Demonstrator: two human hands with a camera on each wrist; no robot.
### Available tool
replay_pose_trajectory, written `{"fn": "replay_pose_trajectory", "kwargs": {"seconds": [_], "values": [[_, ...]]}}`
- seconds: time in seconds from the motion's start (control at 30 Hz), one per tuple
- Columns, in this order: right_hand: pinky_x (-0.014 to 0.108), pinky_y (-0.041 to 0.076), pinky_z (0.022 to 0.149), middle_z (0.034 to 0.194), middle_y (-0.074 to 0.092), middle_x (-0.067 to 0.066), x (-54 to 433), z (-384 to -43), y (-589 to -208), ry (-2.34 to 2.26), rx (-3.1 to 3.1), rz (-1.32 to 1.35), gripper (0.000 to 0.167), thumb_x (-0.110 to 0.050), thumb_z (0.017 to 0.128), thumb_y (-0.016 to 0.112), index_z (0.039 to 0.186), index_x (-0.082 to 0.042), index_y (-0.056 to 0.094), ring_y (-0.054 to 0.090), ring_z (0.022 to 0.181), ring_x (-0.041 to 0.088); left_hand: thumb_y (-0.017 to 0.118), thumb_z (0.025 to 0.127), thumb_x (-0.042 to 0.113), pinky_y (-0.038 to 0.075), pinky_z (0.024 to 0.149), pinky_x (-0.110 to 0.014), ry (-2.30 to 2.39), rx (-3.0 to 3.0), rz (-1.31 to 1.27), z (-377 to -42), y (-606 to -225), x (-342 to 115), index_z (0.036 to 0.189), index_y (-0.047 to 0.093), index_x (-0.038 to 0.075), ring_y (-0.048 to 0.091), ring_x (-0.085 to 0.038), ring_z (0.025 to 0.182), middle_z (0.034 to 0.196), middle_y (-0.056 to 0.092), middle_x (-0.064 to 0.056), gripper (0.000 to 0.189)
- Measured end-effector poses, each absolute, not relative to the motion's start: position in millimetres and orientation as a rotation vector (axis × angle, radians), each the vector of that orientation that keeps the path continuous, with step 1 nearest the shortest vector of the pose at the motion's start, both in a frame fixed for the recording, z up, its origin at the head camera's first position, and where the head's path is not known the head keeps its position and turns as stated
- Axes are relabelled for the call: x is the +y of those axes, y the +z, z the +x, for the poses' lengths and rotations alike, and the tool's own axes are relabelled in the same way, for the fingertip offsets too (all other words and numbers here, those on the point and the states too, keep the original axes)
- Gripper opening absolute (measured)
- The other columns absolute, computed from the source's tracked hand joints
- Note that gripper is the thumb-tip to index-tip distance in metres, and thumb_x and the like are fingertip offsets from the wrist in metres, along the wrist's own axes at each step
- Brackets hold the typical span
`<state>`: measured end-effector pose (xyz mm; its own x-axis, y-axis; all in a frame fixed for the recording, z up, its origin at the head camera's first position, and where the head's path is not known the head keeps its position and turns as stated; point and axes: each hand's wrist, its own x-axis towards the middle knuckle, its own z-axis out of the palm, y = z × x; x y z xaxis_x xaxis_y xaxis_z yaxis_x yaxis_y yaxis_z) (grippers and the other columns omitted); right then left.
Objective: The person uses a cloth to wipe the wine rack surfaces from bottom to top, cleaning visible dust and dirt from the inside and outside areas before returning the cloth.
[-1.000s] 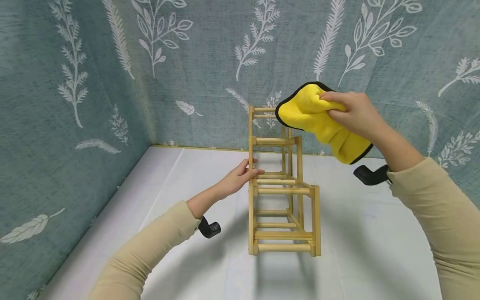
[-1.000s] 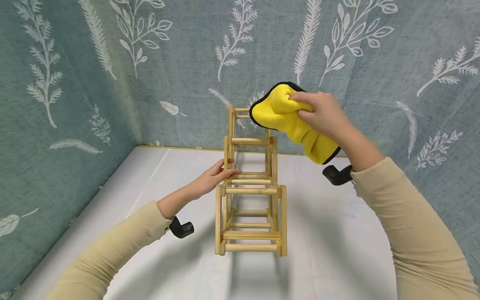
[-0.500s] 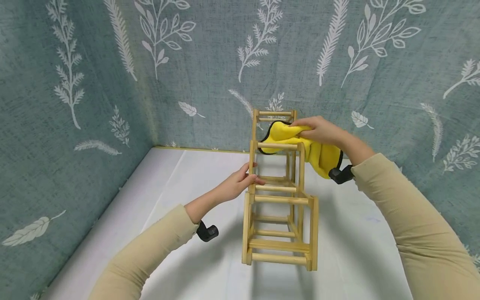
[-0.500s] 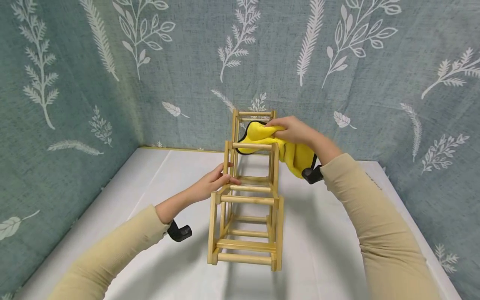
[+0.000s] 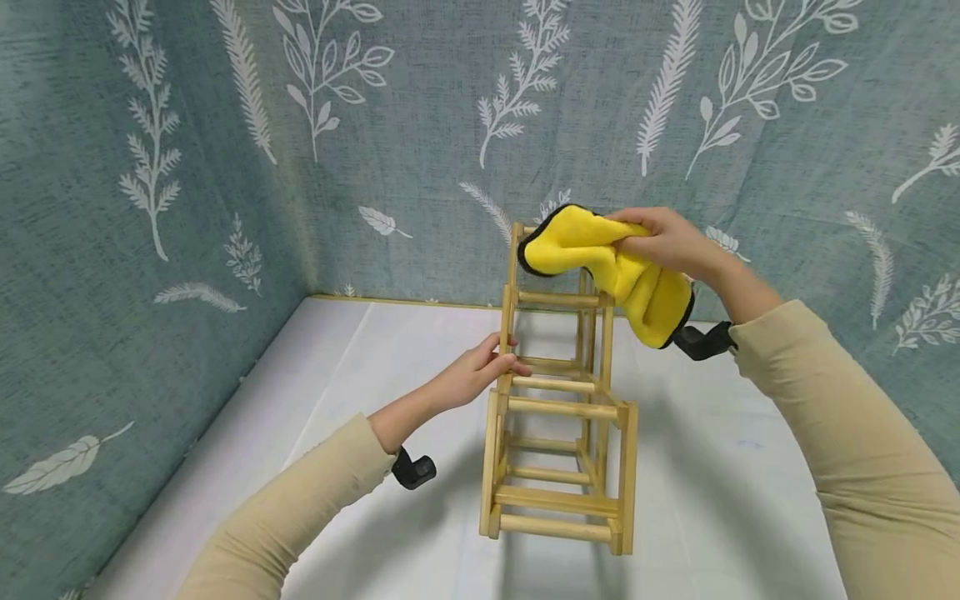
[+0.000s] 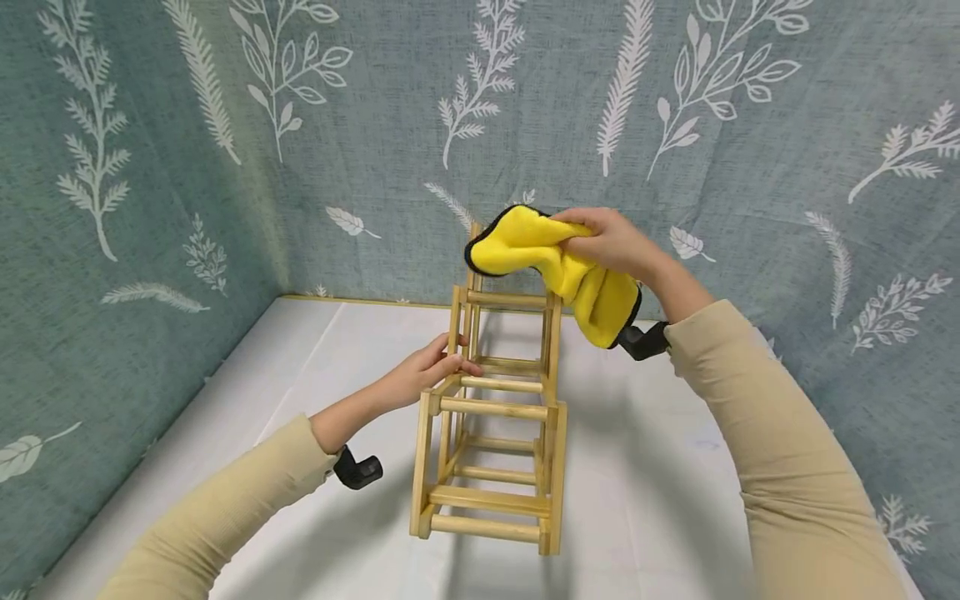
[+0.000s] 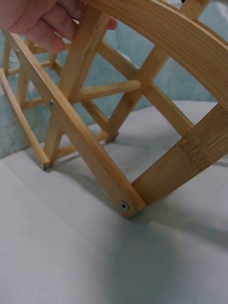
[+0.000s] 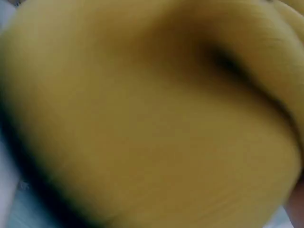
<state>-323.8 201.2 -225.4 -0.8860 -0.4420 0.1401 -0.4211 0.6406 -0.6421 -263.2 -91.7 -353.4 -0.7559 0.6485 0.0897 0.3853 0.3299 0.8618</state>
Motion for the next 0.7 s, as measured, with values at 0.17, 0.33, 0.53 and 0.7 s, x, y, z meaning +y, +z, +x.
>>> {"fn": "replay_pose_trajectory", "kwargs": {"seconds": [0.17, 0.33, 0.53, 0.7], "values": [[0.030, 0.046, 0.064, 0.118, 0.056, 0.021, 193.6, -315.4, -219.4, -0.812, 2.714, -0.851, 0.036, -0.009, 0.095, 0.046, 0.131, -0.003, 0.049, 0.055, 0.071, 0.019, 0.032, 0.102, 0.016, 0.039, 0.097, -0.044, 1.404, 2.331, 0.946, -261.8, -353.3, -93.2, 0.124, 0.034, 0.001, 0.054, -0.028, 0.114, 0.113, 0.064, -0.016, 0.027], [0.035, 0.046, 0.069, 0.117, 0.057, 0.023, 195.4, -317.0, -233.3, -0.731, 2.817, -0.795, 0.036, -0.004, 0.094, 0.045, 0.129, -0.001, 0.050, 0.057, 0.078, 0.024, 0.032, 0.102, 0.018, 0.039, 0.098, -0.044, 1.395, 2.328, 0.951, -261.2, -352.8, -93.3, 0.125, 0.034, 0.001, 0.054, -0.028, 0.114, 0.114, 0.063, -0.016, 0.029], [0.039, 0.038, 0.069, 0.115, 0.060, 0.018, 165.9, -306.3, -217.5, -0.542, 3.076, -1.218, 0.032, 0.005, 0.088, 0.055, 0.119, 0.000, 0.059, 0.047, 0.079, 0.029, 0.032, 0.102, 0.019, 0.039, 0.098, -0.044, 1.383, 2.324, 0.964, -258.8, -351.4, -94.4, 0.123, 0.035, 0.002, 0.054, -0.028, 0.115, 0.114, 0.063, -0.016, 0.028], [0.034, 0.033, 0.062, 0.114, 0.063, 0.012, 124.8, -297.1, -214.0, -0.297, 3.014, -1.694, 0.029, 0.008, 0.083, 0.059, 0.109, -0.004, 0.064, 0.043, 0.071, 0.026, 0.031, 0.102, 0.020, 0.040, 0.097, -0.043, 1.378, 2.316, 0.981, -259.0, -351.5, -94.3, 0.121, 0.035, 0.002, 0.055, -0.026, 0.113, 0.113, 0.064, -0.015, 0.026]]}}
